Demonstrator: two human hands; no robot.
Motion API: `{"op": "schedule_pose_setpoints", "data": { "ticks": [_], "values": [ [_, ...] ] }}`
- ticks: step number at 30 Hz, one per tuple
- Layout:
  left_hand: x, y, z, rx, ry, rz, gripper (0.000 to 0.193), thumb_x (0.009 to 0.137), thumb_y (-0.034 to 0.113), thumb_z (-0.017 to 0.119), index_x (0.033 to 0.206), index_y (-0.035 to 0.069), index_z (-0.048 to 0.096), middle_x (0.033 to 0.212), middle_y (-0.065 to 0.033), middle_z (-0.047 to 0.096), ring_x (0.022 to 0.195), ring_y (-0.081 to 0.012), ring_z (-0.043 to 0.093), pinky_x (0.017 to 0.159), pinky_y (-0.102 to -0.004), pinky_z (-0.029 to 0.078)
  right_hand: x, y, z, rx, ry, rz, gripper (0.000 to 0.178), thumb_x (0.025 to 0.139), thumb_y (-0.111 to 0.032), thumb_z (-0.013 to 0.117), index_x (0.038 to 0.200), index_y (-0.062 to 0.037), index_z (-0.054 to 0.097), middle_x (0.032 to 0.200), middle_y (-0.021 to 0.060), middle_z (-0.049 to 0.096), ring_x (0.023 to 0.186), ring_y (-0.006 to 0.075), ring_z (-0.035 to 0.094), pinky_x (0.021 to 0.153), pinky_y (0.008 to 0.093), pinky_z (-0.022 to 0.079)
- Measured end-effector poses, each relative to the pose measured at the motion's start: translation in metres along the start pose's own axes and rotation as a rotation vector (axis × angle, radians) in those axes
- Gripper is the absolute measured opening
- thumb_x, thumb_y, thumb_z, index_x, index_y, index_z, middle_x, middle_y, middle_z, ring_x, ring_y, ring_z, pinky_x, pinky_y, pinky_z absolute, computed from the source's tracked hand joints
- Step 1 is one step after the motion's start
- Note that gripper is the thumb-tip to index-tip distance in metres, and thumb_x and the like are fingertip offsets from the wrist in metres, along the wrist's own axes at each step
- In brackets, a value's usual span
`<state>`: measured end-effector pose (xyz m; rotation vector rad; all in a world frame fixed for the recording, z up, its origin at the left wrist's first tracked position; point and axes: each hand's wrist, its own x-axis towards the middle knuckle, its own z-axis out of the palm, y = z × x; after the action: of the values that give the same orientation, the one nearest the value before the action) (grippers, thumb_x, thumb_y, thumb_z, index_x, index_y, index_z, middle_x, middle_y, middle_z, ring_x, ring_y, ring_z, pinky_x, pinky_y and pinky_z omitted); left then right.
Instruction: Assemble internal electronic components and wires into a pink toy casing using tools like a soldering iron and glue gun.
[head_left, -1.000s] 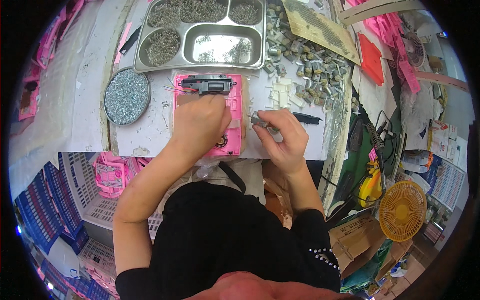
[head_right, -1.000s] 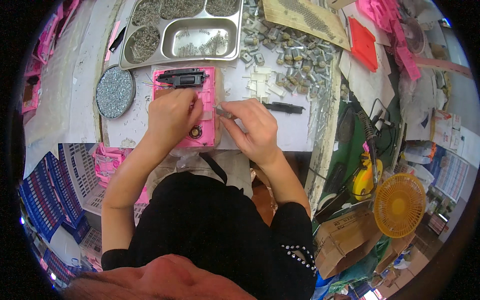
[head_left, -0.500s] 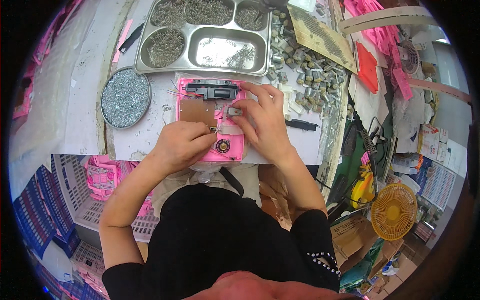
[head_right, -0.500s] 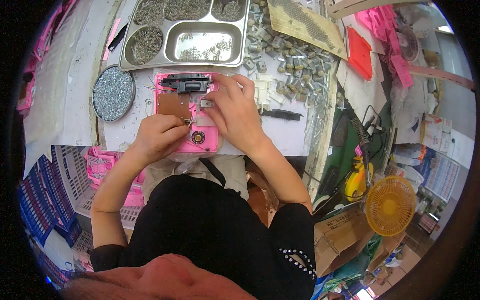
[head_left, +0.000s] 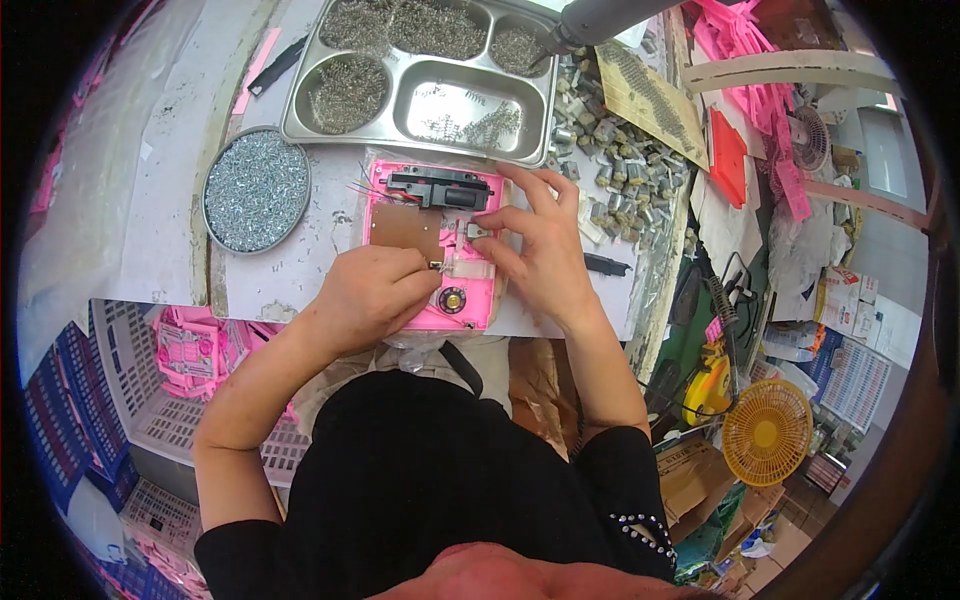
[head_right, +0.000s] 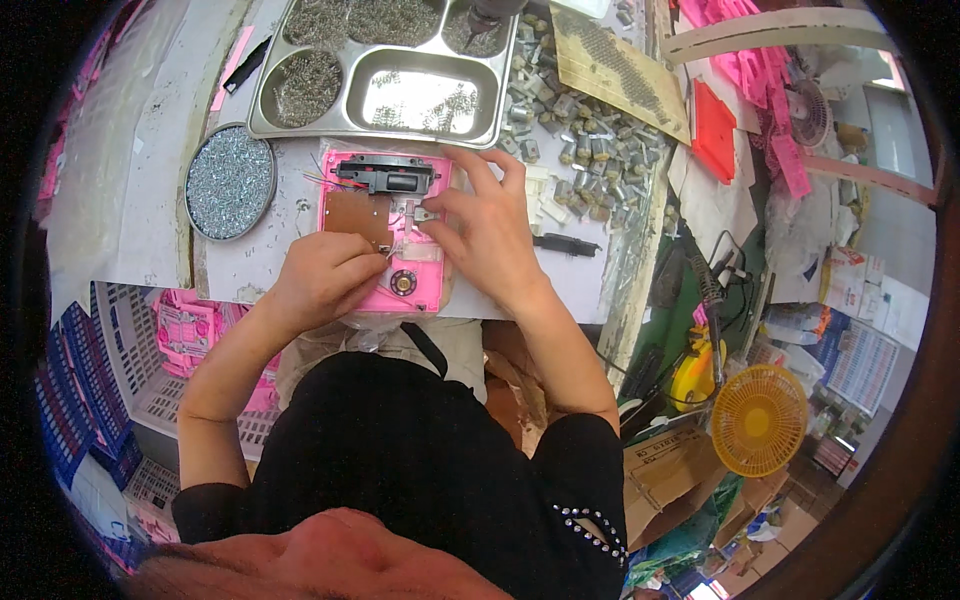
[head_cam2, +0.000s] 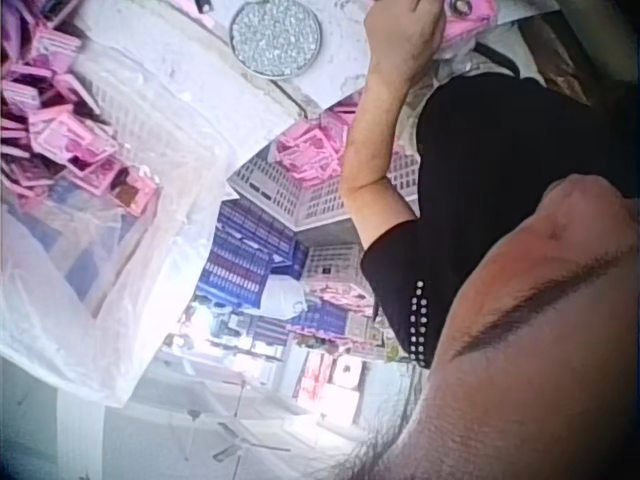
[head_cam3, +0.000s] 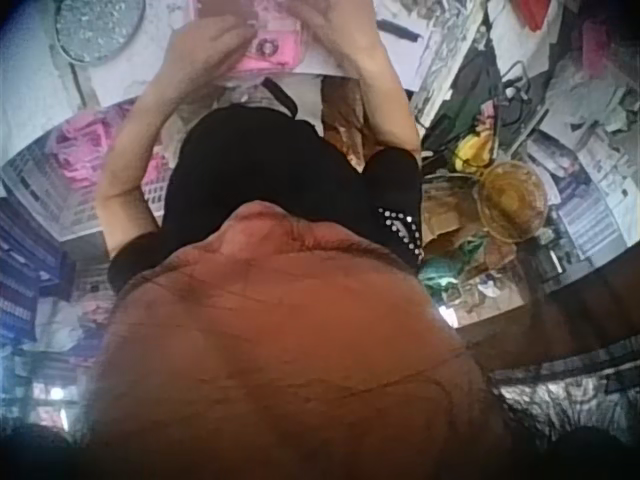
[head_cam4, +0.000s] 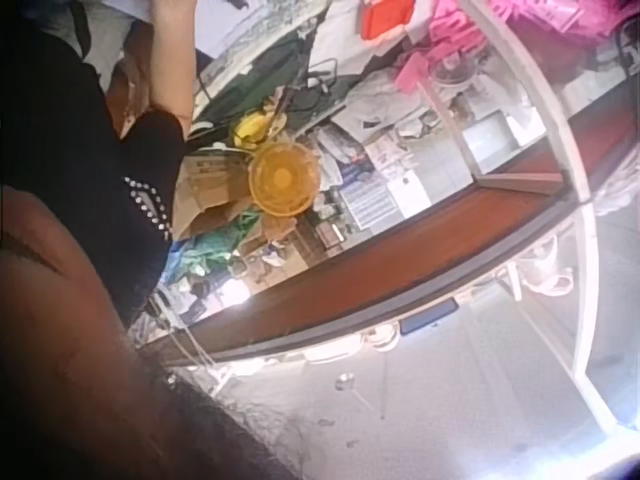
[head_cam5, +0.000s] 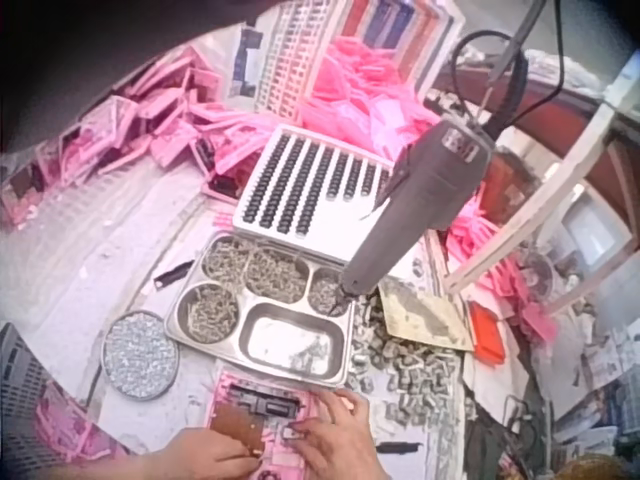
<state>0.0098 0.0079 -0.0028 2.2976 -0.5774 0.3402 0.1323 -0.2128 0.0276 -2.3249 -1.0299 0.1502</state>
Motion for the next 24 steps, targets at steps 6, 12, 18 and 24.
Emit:
{"op": "schedule_pose_setpoints", "data": {
  "ticks": [6,12,18,24],
  "values": [
    [0.002,-0.002,-0.005,-0.044,0.053,0.036,0.015,0.08,0.012,0.075,0.093,0.009,0.068,0.086,-0.0044,0.06,0.076,-0.0248,0.063,0.065,-0.04,0.05,0.005,0.007,-0.004,0.076,-0.083,0.06,0.025,0.071,-0.018,0.088,0.095,-0.0127,0.082,0.146,0.0105,0.059,0.133,0.0389,0.042,0.114,0.048,0.034],
    [-0.004,-0.001,-0.016,0.16,-0.08,0.071,0.015,0.082,0.012,0.075,0.096,0.01,0.071,0.099,-0.0019,0.065,0.096,-0.0244,0.063,0.085,-0.0388,0.049,-0.002,0.007,-0.008,0.088,0.055,-0.003,0.033,0.071,-0.019,0.088,0.102,-0.0119,0.078,0.14,0.0109,0.062,0.128,0.037,0.047,0.112,0.0477,0.036],
    [0.012,-0.012,-0.056,-0.107,-0.041,-0.125,0.016,0.085,0.011,0.074,0.1,0.008,0.071,0.095,-0.0074,0.068,0.088,-0.0289,0.065,0.079,-0.0413,0.051,-0.01,0.007,-0.032,0.055,0.212,-0.021,0.027,0.073,-0.012,0.085,0.099,-0.0088,0.075,0.127,0.01,0.067,0.121,0.0354,0.052,0.105,0.0467,0.041],
    [0.042,-0.063,-0.108,0.262,0.104,-0.458,0.014,0.086,0.015,0.075,0.095,0.005,0.07,0.088,-0.0115,0.068,0.086,-0.0322,0.067,0.078,-0.0425,0.053,-0.005,-0.002,-0.03,0.074,0.231,-0.064,0.024,0.074,-0.006,0.081,0.097,-0.0078,0.074,0.12,0.0088,0.07,0.115,0.0338,0.056,0.099,0.0448,0.045]
  ]
}}
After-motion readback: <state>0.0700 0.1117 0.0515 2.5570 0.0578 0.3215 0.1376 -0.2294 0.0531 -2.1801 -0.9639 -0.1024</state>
